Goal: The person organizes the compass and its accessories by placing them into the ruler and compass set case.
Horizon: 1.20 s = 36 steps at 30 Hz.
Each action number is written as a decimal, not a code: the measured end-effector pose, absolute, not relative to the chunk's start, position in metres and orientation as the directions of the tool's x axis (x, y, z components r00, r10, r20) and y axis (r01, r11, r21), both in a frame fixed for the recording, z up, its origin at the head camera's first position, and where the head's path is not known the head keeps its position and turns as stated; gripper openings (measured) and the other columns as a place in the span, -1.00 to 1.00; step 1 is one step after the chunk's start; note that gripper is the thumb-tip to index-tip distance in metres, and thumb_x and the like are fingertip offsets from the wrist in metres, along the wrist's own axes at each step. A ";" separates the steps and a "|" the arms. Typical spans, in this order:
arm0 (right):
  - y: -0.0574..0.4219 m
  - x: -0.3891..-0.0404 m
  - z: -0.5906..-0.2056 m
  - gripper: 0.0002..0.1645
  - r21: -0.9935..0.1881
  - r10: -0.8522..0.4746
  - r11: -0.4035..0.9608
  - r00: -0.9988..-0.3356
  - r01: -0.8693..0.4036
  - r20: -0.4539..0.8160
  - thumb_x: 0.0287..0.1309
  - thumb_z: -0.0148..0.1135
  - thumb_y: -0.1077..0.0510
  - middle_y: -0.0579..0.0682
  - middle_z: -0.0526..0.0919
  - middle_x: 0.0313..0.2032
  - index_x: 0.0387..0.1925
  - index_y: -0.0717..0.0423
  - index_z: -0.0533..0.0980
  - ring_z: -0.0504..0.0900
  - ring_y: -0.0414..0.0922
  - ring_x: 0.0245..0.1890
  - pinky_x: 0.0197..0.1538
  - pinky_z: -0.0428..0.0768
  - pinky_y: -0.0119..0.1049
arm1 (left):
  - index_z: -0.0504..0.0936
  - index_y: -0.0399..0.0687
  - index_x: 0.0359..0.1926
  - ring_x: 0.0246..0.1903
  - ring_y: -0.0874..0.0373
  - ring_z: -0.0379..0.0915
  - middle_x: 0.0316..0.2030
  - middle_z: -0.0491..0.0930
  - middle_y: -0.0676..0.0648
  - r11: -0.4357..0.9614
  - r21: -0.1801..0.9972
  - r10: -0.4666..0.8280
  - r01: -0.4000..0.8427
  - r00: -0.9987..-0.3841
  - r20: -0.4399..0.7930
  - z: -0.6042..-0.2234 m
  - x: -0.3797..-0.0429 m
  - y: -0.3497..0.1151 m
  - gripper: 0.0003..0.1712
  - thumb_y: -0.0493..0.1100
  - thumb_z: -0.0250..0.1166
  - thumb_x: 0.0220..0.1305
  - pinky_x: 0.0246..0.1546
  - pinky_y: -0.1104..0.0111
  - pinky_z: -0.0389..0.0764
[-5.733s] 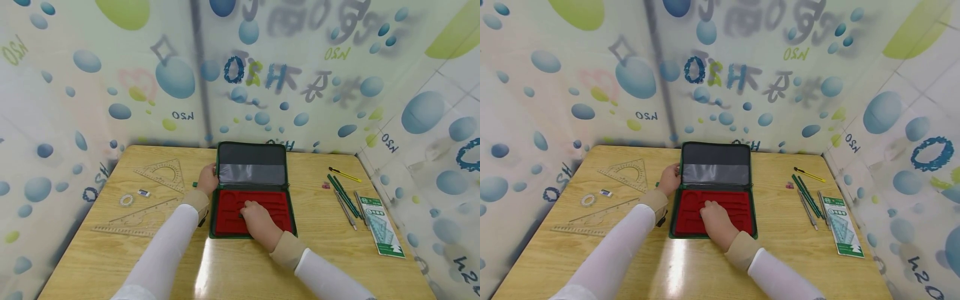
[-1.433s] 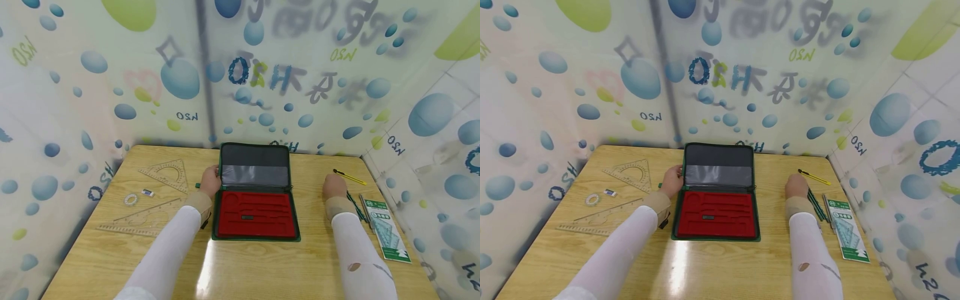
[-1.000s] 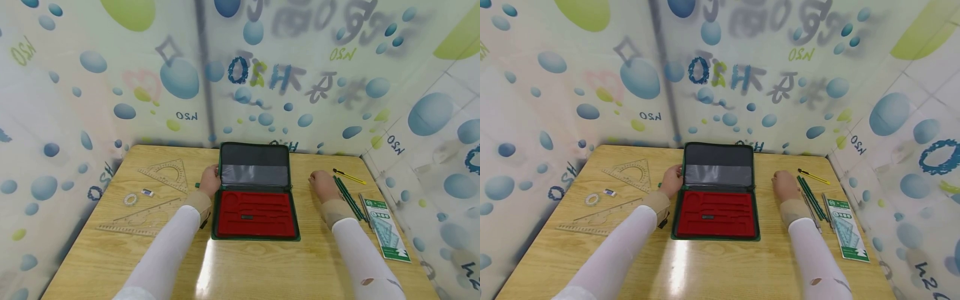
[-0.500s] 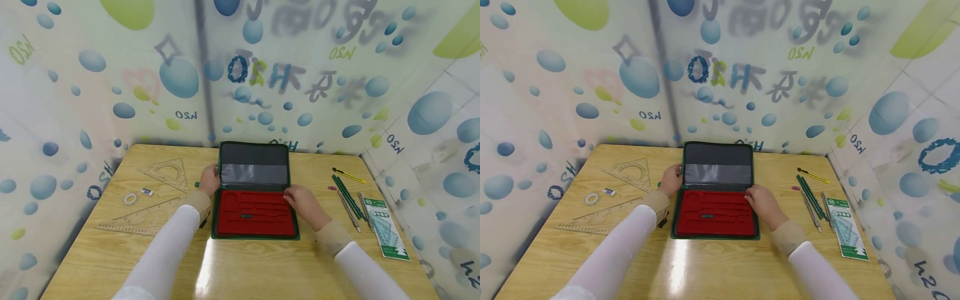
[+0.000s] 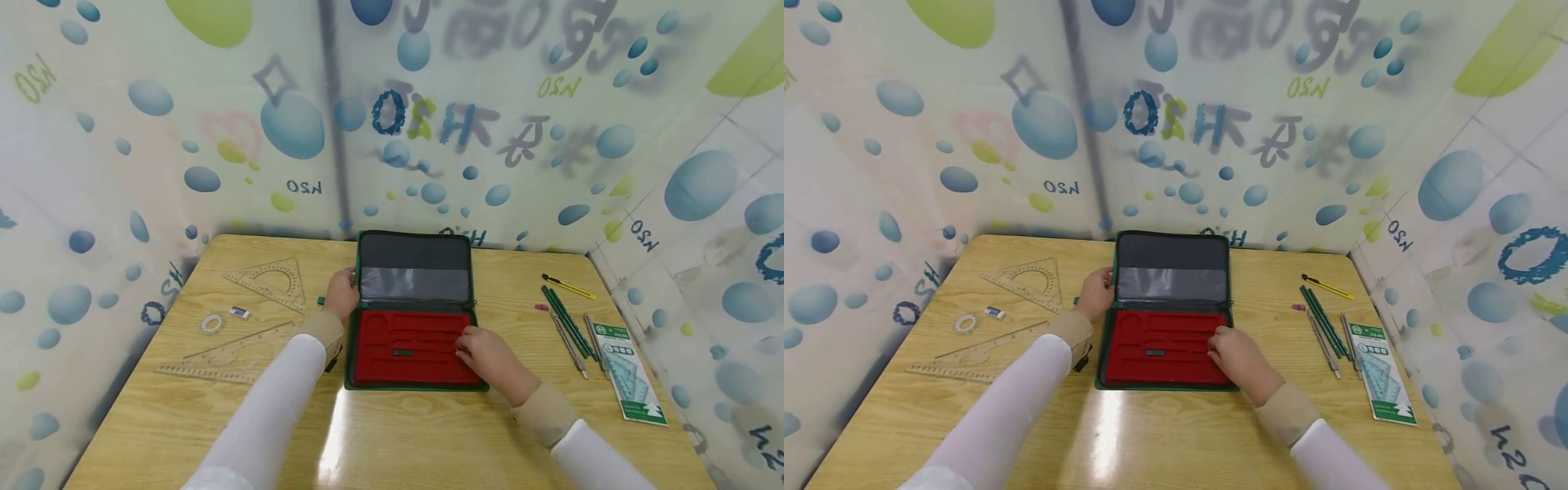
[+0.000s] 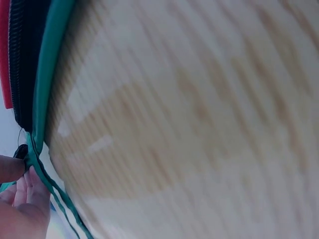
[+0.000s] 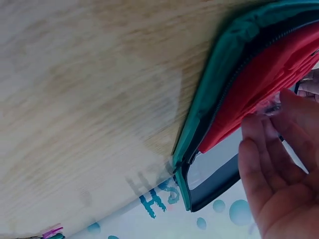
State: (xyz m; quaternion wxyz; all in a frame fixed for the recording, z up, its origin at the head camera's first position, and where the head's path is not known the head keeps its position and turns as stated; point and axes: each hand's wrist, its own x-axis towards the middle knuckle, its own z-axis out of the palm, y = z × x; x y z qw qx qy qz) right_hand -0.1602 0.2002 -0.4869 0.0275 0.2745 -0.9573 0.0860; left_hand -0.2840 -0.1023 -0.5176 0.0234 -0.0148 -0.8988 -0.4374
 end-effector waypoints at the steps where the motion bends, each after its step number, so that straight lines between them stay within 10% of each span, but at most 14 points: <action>1: 0.201 -0.159 -0.487 -0.91 -0.139 -0.521 0.837 -0.849 -0.529 0.091 -0.05 0.41 0.18 -0.11 0.52 -0.45 -0.43 0.09 0.66 0.56 -0.20 -0.43 -0.32 0.59 -0.34 | 0.39 -0.41 0.18 -0.11 -0.12 0.44 -0.16 0.51 -0.33 0.615 0.787 0.007 0.047 -0.999 0.054 -0.517 -0.284 -0.102 -0.51 -0.50 0.01 0.18 -0.09 0.14 0.50; 17: 0.200 -0.157 -0.488 -0.91 -0.185 -0.492 0.851 -0.869 -0.492 0.045 -0.08 0.42 0.25 -0.11 0.52 -0.45 -0.45 0.08 0.65 0.57 -0.18 -0.40 -0.31 0.58 -0.33 | 0.36 -0.39 0.21 -0.11 -0.09 0.43 -0.14 0.51 -0.31 0.611 0.791 0.015 0.028 -1.000 0.024 -0.517 -0.285 -0.102 -0.48 -0.50 -0.01 0.18 -0.10 0.14 0.51; 36: 0.187 -0.145 -0.489 -0.83 0.047 -0.519 0.854 -0.851 -0.517 0.076 -0.02 0.23 0.47 0.00 0.46 -0.56 -0.56 0.19 0.59 0.53 -0.11 -0.53 -0.46 0.57 -0.30 | 0.39 -0.42 0.17 -0.15 -0.11 0.44 -0.20 0.52 -0.32 0.616 0.785 0.013 0.060 -0.998 0.066 -0.518 -0.285 -0.104 -0.48 -0.51 0.01 0.13 -0.09 0.13 0.49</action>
